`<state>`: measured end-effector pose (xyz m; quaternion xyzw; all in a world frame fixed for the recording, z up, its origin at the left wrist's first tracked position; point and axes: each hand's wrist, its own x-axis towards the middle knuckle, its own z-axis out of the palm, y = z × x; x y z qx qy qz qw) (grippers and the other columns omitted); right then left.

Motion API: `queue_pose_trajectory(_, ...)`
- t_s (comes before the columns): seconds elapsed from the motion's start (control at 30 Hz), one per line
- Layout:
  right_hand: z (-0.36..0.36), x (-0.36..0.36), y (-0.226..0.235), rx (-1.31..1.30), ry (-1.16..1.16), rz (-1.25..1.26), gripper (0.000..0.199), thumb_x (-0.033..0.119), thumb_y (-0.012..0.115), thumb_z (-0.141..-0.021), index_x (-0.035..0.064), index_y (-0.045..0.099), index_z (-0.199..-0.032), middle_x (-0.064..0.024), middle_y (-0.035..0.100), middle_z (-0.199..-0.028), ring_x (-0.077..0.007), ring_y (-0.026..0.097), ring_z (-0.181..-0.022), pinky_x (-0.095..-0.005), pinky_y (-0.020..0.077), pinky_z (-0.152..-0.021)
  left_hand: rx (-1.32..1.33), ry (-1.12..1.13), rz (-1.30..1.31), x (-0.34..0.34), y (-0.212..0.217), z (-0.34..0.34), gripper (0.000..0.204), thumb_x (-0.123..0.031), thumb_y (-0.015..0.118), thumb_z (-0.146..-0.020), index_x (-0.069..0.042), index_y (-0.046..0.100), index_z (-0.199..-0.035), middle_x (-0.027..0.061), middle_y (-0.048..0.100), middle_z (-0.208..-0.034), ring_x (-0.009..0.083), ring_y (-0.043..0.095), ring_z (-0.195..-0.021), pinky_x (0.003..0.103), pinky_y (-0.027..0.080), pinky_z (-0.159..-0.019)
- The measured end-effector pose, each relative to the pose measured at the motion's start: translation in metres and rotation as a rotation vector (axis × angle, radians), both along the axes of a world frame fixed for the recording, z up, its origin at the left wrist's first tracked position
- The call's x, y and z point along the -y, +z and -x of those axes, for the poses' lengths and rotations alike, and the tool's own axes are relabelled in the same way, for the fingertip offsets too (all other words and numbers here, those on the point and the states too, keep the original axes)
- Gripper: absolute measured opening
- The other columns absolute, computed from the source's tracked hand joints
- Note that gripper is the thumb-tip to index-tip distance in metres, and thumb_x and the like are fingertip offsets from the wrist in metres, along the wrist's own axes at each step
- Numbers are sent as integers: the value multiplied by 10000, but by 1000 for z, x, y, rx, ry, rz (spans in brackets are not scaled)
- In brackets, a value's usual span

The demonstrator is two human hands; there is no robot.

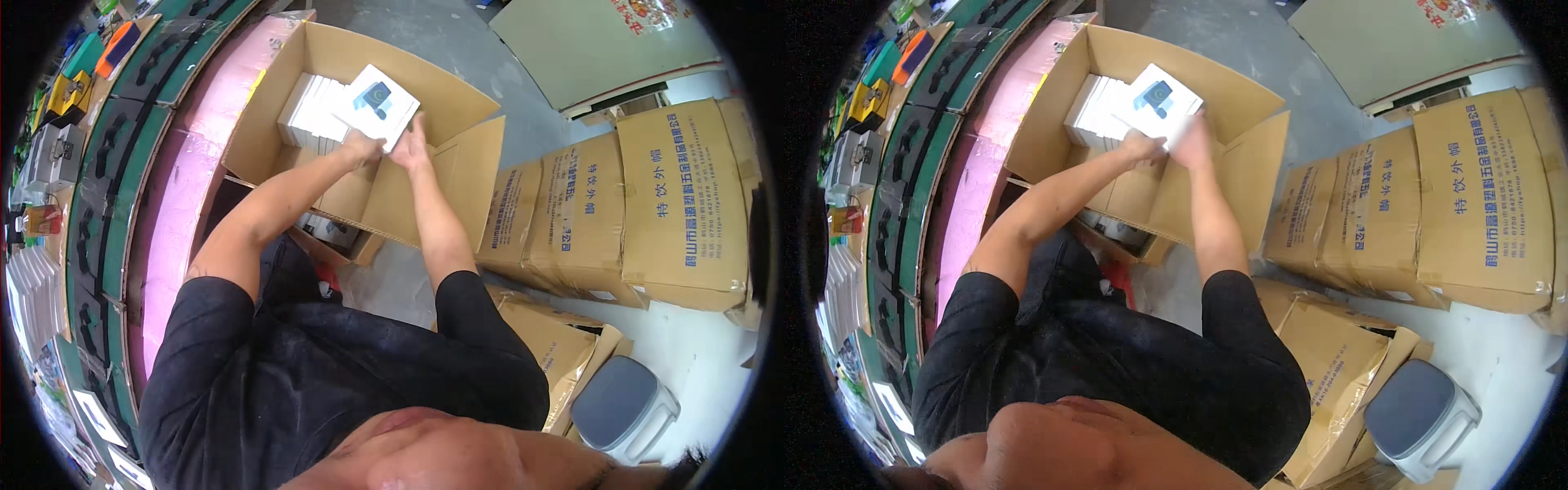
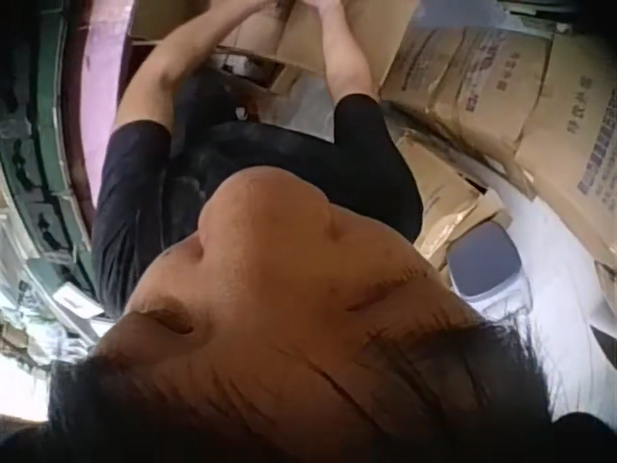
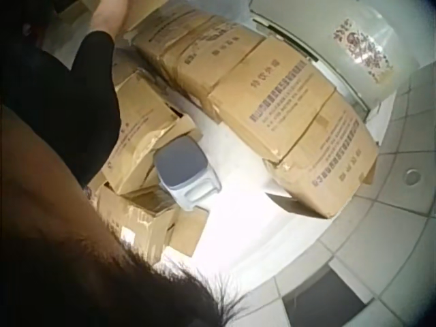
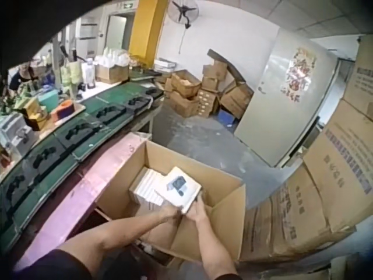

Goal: Picking small boxed electronics from an assembly line and packing them into a large shipping box.

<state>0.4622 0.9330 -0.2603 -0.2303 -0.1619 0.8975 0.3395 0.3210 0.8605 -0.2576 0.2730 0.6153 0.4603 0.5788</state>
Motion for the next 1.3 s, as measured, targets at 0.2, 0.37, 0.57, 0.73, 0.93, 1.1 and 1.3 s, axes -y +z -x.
queue_pose_trajectory(0.2,-36,-41,-33,416,-113,84,522,357,613,-968,61,486,-1379,-150,595,-1307,-347,573,-1185,-509,444,-1032,-1239,-1072,-183,16,44,-27,450,-301,623,-840,20,667,-1152,228,663,-1166,332,607,-1169,460,505,-938)
queue_pose_trajectory(0.37,-29,-40,-30,353,-88,57,517,299,625,-954,40,484,-1379,-161,576,-1344,-356,541,-1234,-518,419,-1058,-1570,-1385,-88,33,29,-12,981,-453,660,-818,49,207,-1528,207,139,-1622,409,143,-1487,506,189,-1196)
queue_pose_trajectory(0.57,-49,-38,-20,372,-55,8,535,338,600,-964,35,474,-1387,-159,572,-1342,-341,545,-1231,-480,413,-1066,-1437,-1554,11,10,29,4,1072,-542,674,-801,-71,107,-1578,76,-9,-1663,328,36,-1523,569,203,-1182)
queue_pose_trajectory(0.73,-93,-56,25,629,21,-166,551,291,626,-952,-27,468,-1373,-177,565,-1338,-324,563,-1213,-460,449,-1039,-1433,-1499,-15,9,12,10,1089,-502,715,-789,-73,99,-1578,60,-40,-1662,309,14,-1525,576,208,-1182)
queue_pose_trajectory(0.93,-99,-57,72,936,17,-376,441,152,665,-909,-119,565,-1242,-208,658,-1148,-290,686,-964,-401,571,-801,-1372,-1487,55,24,5,31,1107,-490,718,-779,-71,77,-1579,62,-30,-1662,335,-20,-1520,516,231,-1195)
queue_pose_trajectory(1.1,-105,-83,-23,1764,30,-784,510,350,741,-792,-99,690,-1030,-265,710,-995,-373,705,-946,-455,528,-828,-1347,-1457,-57,12,24,2,1111,-502,721,-753,-38,126,-1567,114,30,-1655,344,60,-1516,502,258,-1188)
queue_pose_trajectory(1.3,42,-33,-76,1016,260,-197,865,628,488,-954,-9,280,-1500,-191,374,-1516,-355,435,-1335,-566,381,-1062,-1307,-1344,-101,29,29,27,770,-442,688,-782,-64,461,-1414,149,253,-1593,373,178,-1486,518,281,-1169)
